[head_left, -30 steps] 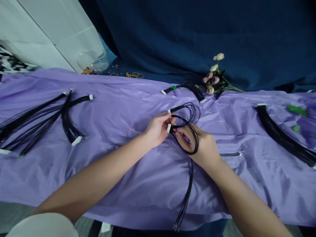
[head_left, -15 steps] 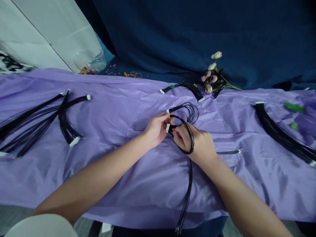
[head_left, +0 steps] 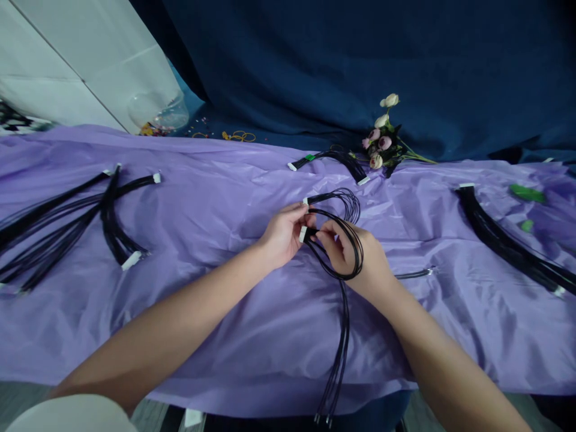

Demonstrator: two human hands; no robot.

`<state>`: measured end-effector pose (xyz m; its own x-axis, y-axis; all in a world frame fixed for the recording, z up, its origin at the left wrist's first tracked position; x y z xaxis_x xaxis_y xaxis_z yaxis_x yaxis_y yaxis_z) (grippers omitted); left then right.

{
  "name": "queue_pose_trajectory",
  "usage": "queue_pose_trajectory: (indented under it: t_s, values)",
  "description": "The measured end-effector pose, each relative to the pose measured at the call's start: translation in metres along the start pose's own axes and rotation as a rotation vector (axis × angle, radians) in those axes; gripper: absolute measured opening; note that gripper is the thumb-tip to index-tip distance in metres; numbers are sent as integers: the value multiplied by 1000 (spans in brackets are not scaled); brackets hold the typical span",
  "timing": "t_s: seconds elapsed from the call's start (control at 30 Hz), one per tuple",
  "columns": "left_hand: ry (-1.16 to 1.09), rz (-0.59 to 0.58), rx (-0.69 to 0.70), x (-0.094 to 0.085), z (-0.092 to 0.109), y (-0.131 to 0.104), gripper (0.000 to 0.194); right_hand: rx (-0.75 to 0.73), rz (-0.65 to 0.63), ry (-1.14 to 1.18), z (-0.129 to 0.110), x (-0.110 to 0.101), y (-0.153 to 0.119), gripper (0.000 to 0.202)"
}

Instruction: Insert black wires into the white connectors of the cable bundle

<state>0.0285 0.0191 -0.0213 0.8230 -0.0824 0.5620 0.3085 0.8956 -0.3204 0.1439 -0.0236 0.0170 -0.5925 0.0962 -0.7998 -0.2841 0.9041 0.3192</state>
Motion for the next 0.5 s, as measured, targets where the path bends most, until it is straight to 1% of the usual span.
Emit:
queue_pose_trajectory:
  t_s: [0.07,0.17,0.3,0.43,0.5]
  values:
    - [1,2,-11,0,0,0,12,48,-42,151,6,-2,1,15]
    - [-5,39,-25,-3,-1,0,12,86,-85,352,13,-5,2,17]
    - [-11,60,-28,-4,-1,0,11,104,-110,389,16,-11,1,21]
    - [-7,75,-11,-4,0,1,12,161,-283,439,15,-8,-4,22]
    - [-7,78,-11,-4,0,1,12,190,-368,508,16,-5,-7,22]
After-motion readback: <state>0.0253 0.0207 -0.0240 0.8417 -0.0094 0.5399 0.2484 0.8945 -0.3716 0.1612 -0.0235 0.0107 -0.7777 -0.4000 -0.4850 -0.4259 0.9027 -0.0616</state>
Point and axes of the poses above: each hand's wrist, its own y-axis towards the middle knuckle, its own x-axis out of the palm, z = x × y, the point moved 5 cm from there along y, towards the middle knuckle, and after that the axes turned 7 degrees about y, right-handed, at the moved point
